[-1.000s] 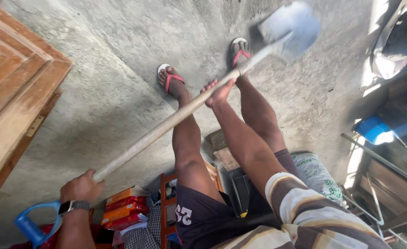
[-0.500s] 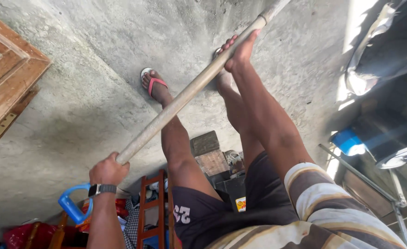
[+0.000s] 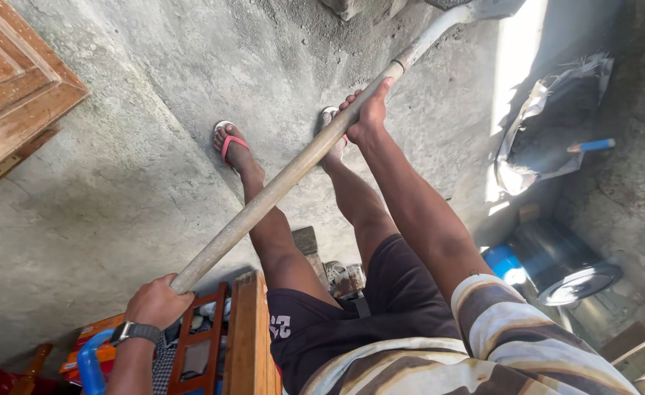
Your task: Mixing and moving wet cement on a concrete floor using a shovel
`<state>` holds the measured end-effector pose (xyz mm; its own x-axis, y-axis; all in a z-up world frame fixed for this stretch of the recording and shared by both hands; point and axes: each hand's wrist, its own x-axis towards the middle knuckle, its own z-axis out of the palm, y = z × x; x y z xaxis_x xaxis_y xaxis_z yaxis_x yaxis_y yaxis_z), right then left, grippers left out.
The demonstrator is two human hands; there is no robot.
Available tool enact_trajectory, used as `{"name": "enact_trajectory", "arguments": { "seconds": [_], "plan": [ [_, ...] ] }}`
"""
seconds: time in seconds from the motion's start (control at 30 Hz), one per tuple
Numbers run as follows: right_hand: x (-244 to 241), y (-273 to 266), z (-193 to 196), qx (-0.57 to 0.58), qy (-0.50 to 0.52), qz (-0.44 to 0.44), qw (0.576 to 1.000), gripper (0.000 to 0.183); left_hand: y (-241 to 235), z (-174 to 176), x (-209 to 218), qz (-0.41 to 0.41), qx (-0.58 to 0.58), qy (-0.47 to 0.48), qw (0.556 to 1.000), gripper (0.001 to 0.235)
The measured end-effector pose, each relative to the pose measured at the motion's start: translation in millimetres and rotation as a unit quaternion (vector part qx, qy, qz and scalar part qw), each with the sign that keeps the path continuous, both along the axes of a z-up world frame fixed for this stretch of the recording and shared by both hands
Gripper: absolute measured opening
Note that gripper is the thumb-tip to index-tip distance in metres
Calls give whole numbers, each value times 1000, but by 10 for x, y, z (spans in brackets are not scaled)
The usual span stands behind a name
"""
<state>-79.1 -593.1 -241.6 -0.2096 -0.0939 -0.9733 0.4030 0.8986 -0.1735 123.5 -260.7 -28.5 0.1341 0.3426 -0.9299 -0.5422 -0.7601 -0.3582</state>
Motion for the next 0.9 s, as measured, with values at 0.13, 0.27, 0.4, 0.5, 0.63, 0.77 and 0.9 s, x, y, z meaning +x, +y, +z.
{"name": "enact_trajectory", "arguments": {
  "seconds": [0.13,0.27,0.4,0.5,0.63,0.77,0.9],
  "plan": [
    [56,-112,118,-25,8,43,999,59,-8,53,38,69,4,28,997,39],
    [31,-204,136,-36,-11,83,996,55,144,27,74,169,8,22,985,53],
    [27,-278,328,-39,-15,63,997,45,321,23,88,183,12,12,983,44],
    [-10,-302,401,-55,-30,35,997,42,359,138,43,169,-21,3,985,18],
    [-35,-350,674,-82,-103,42,990,45,333,326,-52,146,-9,-13,989,22],
    [-291,-240,947,-72,-230,27,970,52,47,551,-131,59,57,-25,996,50],
    [-554,126,808,-99,-237,-18,966,56,-32,542,-197,-49,60,3,997,43]
  ]
}}
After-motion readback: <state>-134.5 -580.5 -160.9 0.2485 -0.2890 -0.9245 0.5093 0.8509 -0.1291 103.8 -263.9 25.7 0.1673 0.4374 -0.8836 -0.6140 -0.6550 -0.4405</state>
